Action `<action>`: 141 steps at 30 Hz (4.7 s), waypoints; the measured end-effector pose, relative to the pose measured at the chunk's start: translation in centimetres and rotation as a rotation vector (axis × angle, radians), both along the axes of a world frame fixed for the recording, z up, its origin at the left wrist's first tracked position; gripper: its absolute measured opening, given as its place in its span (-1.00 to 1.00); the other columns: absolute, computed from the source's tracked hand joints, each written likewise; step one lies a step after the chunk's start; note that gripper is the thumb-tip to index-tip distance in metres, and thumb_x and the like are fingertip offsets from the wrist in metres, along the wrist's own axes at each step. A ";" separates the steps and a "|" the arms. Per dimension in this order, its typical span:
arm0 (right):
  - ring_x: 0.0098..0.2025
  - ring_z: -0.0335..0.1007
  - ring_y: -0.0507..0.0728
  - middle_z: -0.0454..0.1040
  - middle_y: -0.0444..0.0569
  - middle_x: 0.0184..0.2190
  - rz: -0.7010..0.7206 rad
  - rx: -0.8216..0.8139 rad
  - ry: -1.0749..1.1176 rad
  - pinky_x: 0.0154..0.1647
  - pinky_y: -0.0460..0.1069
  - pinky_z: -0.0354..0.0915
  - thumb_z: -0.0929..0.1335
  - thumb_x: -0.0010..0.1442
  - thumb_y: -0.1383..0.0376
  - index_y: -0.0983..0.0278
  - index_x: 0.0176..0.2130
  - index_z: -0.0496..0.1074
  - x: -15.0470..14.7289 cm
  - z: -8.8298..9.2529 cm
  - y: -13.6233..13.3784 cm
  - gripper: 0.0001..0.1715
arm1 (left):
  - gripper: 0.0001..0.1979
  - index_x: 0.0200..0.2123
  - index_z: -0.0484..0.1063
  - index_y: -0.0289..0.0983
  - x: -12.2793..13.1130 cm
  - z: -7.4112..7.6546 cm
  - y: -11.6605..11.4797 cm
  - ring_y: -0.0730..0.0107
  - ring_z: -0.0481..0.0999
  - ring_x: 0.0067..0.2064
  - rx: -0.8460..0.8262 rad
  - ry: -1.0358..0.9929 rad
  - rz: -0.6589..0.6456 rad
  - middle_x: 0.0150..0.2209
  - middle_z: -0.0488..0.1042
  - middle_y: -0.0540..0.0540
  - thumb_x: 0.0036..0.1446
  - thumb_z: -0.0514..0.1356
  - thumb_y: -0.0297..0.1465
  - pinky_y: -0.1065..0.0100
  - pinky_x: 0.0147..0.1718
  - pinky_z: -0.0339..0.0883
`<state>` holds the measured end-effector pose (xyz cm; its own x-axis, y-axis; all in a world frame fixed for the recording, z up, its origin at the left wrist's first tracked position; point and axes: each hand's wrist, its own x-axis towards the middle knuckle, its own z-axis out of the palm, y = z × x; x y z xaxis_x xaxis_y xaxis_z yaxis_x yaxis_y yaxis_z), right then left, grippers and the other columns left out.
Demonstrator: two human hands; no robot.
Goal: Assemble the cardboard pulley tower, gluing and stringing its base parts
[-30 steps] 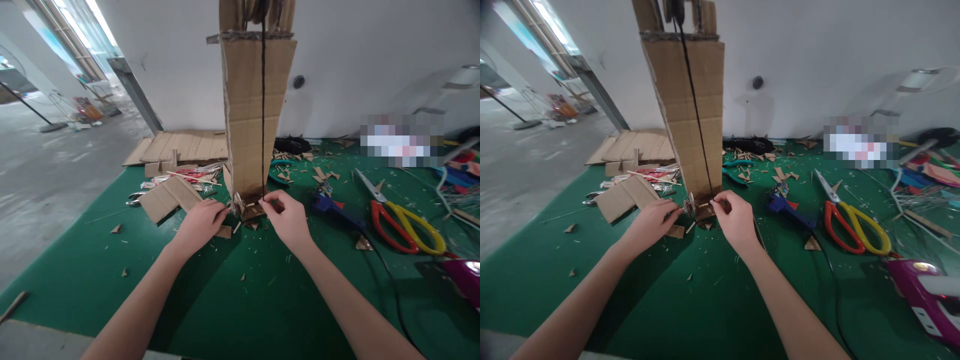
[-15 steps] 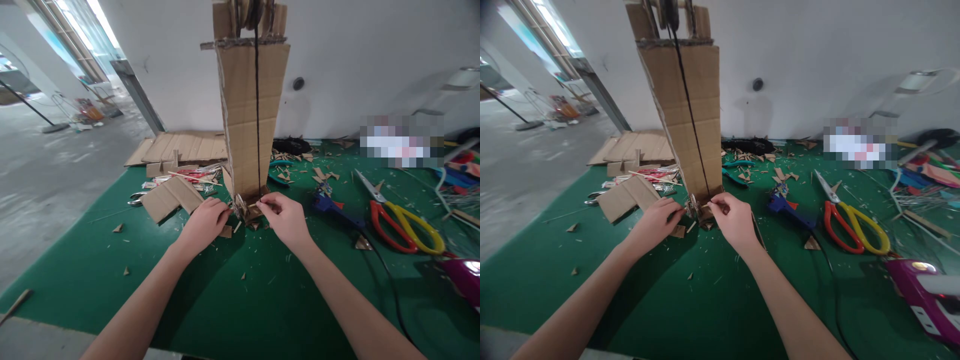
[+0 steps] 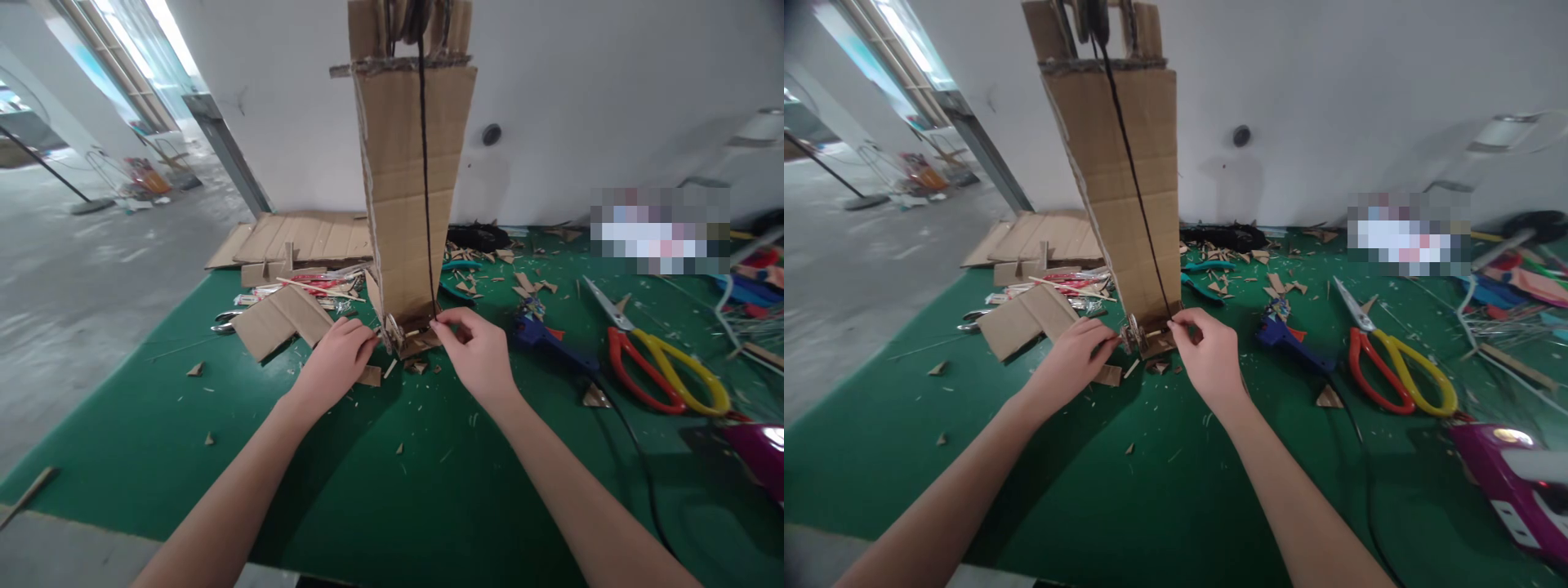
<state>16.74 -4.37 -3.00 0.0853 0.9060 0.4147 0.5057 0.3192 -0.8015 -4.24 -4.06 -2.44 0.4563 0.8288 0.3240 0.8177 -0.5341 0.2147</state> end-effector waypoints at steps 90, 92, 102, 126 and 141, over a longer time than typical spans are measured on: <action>-0.43 0.24 0.03 0.31 0.02 -0.24 -0.016 0.131 -0.815 -0.62 -0.08 -0.09 0.14 0.26 0.26 0.18 -0.11 0.40 -0.2 -1.0 -0.1 -0.67 | -0.85 -0.41 0.30 -0.26 0.8 -0.7 -0.4 0.27 0.31 -0.24 0.066 0.147 0.045 -0.38 0.36 -0.06 0.20 0.02 -0.42 0.27 -0.26 0.21; -0.44 0.23 0.03 0.31 0.02 -0.23 -0.027 0.139 -0.833 -0.61 -0.07 -0.10 0.15 0.26 0.27 0.17 -0.08 0.40 -0.2 -1.1 0.1 -0.66 | -0.85 -0.41 0.30 -0.26 0.8 -0.7 -0.4 0.27 0.31 -0.24 0.059 0.154 0.044 -0.37 0.36 -0.06 0.20 0.02 -0.42 0.27 -0.25 0.21; -0.41 0.23 0.02 0.32 -0.01 -0.28 -0.033 0.189 -0.831 -0.61 -0.06 -0.17 0.14 0.26 0.29 0.19 -0.21 0.43 -0.1 -1.1 0.3 -0.69 | -0.86 -0.39 0.30 -0.26 0.9 -0.5 -0.5 0.27 0.31 -0.22 0.057 0.190 0.053 -0.36 0.37 -0.06 0.21 0.02 -0.41 0.28 -0.24 0.22; -0.31 0.33 0.04 0.38 -0.04 -0.29 -0.050 0.288 -0.863 -0.59 -0.06 -0.07 0.16 0.28 0.30 0.22 -0.21 0.43 -0.1 -1.8 0.6 -0.72 | -0.85 -0.40 0.32 -0.27 1.0 -0.5 -0.6 0.30 0.31 -0.24 0.061 0.183 0.043 -0.36 0.37 -0.06 0.21 0.03 -0.41 0.29 -0.24 0.22; -0.50 0.23 -0.01 0.37 -0.08 -0.41 -0.091 0.116 -0.605 -0.59 -0.08 -0.05 0.12 0.30 0.18 0.28 -0.39 0.35 1.1 -1.0 -0.4 -0.63 | -0.83 -0.37 0.33 -0.26 0.4 -0.6 -0.2 0.26 0.34 -0.22 0.045 0.159 0.081 -0.34 0.38 -0.06 0.23 -0.01 -0.39 0.25 -0.23 0.26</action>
<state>17.80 -4.81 -4.01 -0.1201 0.8523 0.5091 0.8887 0.3209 -0.3275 -3.87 -4.26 -3.00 0.4370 0.8513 0.2904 0.8801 -0.4713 0.0571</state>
